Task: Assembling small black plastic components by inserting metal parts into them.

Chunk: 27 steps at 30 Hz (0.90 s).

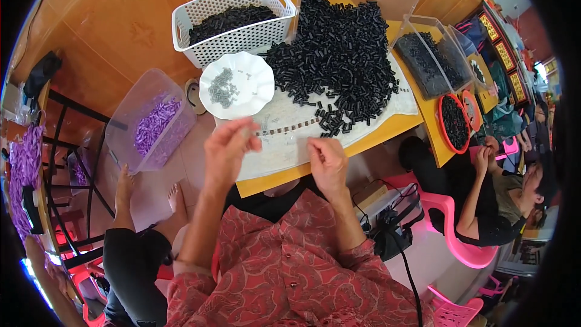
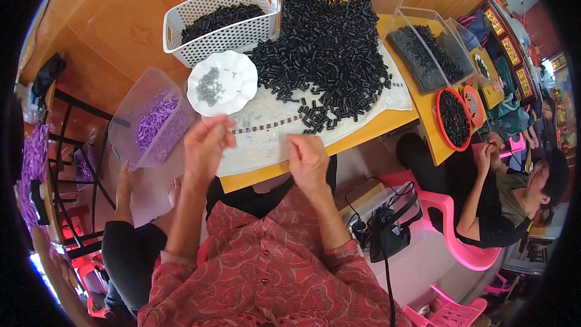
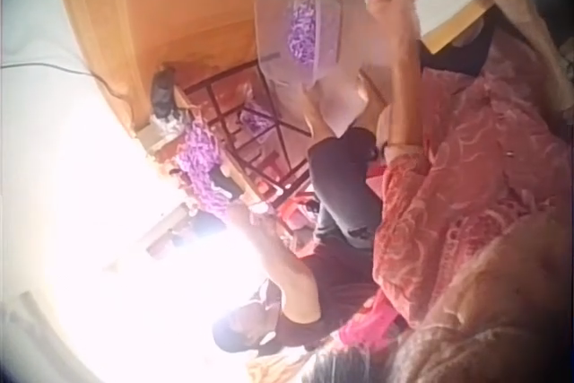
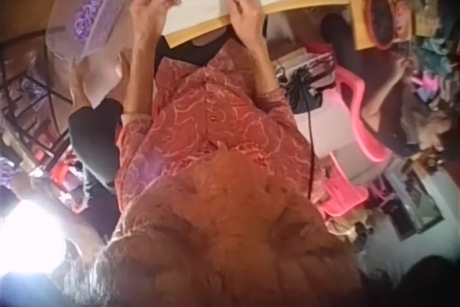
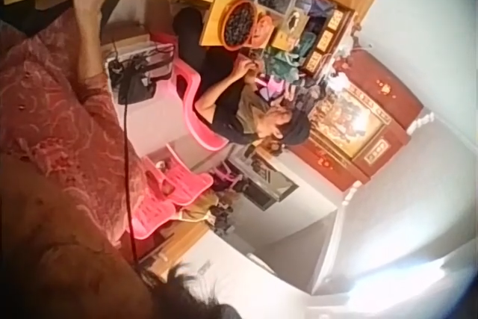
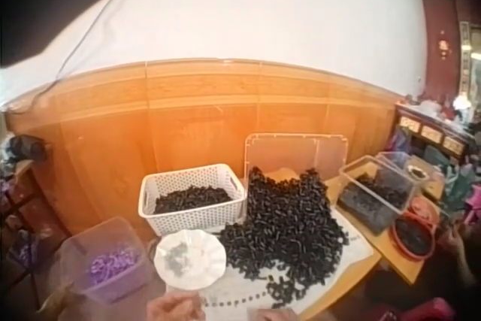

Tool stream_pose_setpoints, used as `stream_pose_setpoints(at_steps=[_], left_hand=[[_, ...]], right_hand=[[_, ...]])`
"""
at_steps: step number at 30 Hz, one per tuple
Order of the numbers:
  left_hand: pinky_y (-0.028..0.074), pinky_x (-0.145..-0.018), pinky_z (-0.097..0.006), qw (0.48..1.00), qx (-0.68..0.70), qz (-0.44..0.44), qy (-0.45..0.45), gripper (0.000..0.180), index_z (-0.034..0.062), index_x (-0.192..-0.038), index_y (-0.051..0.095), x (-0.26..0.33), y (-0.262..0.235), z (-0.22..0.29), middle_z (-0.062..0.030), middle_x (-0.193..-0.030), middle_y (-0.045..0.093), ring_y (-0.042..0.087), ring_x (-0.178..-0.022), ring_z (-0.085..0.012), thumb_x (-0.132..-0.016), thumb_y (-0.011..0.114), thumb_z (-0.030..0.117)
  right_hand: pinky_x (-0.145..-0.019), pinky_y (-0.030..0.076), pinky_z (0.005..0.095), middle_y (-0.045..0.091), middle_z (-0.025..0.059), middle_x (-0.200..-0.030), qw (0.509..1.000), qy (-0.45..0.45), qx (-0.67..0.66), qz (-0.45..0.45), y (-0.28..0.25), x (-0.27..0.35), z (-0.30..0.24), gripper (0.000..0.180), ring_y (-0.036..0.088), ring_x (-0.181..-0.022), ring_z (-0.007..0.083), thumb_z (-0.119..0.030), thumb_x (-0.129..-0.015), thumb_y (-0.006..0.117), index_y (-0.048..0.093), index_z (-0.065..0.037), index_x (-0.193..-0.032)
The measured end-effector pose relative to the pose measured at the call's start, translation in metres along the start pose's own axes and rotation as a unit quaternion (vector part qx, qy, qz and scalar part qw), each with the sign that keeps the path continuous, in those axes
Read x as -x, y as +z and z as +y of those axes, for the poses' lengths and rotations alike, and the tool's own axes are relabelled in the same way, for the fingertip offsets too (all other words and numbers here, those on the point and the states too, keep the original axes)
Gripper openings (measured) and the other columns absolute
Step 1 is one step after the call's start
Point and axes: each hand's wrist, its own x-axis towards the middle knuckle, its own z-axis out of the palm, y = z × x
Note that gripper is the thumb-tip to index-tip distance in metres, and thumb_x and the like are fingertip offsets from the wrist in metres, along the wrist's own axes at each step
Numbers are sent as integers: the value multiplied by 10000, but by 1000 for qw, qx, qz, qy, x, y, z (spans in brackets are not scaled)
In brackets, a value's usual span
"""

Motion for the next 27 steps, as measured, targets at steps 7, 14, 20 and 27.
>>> stream_pose_setpoints(at_steps=[7,14,20,27], left_hand=[[537,-731,-331,984,153,-54,-67,242,-33,-1173,568,54,-16,-50,-179,-1063,642,629,-765,-179,-946,510,28],[542,-742,-314,979,179,-72,-61,255,-26,-1184,563,69,-24,-59,-160,-1085,643,638,-806,-168,-944,537,57],[539,-751,-327,977,181,-94,-62,271,-37,-1196,553,72,-30,-64,-178,-1108,629,636,-831,-184,-942,534,56],[515,-750,-329,976,180,-94,-74,279,-45,-1200,553,73,-26,-60,-180,-1113,630,624,-820,-196,-935,535,43]], right_hand=[[-726,428,403,616,72,-910,981,-46,182,38,3,-49,24,199,563,-861,288,-48,-744,677,646,-91,-936],[-768,397,412,613,54,-973,967,-37,252,-2,-1,-65,26,227,533,-914,280,-76,-739,679,656,-88,-964],[-768,390,419,615,53,-956,952,-30,296,-70,8,-65,19,210,535,-913,282,-128,-742,702,668,-97,-946],[-759,389,409,617,64,-854,959,-18,253,-129,21,-55,10,166,556,-867,276,-102,-714,704,675,-105,-877]])
